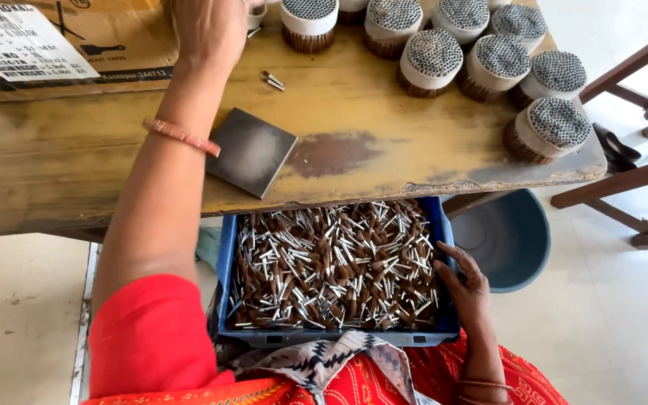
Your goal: The person inserts metal pins into a cylindrical brush base, then taps the base on a metal block to seat the pins. They repeat this process, filling the base with pins and placing the finished unit on the table.
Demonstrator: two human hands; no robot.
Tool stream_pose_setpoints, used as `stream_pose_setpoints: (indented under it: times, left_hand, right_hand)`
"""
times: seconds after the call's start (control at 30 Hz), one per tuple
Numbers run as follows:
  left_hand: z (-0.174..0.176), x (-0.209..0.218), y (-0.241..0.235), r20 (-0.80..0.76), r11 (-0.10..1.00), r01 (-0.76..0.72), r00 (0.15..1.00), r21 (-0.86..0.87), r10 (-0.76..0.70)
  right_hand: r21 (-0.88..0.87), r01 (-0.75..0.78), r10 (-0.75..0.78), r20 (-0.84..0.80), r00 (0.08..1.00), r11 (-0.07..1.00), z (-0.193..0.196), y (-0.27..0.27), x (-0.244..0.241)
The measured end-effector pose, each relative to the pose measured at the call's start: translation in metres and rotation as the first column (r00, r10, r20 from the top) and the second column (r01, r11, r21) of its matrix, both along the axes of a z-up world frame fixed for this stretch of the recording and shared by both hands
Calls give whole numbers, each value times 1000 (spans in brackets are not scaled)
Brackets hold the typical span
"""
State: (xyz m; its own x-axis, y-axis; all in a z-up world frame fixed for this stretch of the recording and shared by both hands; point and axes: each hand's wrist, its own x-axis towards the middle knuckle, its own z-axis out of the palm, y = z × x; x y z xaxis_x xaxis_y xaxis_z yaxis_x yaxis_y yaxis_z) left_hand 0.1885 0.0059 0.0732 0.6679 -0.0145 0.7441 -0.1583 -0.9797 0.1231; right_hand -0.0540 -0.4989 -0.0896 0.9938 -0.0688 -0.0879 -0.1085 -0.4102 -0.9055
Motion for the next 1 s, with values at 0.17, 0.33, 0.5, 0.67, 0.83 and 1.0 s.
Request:
stream_pose_setpoints:
  times: [0.17,0.33,0.5,0.67,0.83,1.0]
  left_hand:
    - [5,-99,-79,-466,881,407,748,-240,-472]
    - [-25,-158,-110,-381,849,452,760,-274,-527]
    - [-54,-169,-96,-320,933,351,877,-82,-358]
    - [-18,-226,-113,-325,857,468,793,-215,-515]
    - [-74,-253,-143,-707,758,641,480,-121,-519]
    - [-125,-215,-132,-849,730,671,454,125,-271]
  right_hand:
    - [-54,-5,7,37,999,999,3,0,-3]
    - [-18,6,-5,83,997,1000,-2,2,-11]
    - [-107,-7,24,157,987,994,19,9,-24]
    - [-127,35,-25,79,997,991,27,17,-25]
    - [-148,-3,13,70,997,989,21,13,-27]
    - [-126,8,3,80,997,992,15,10,-22]
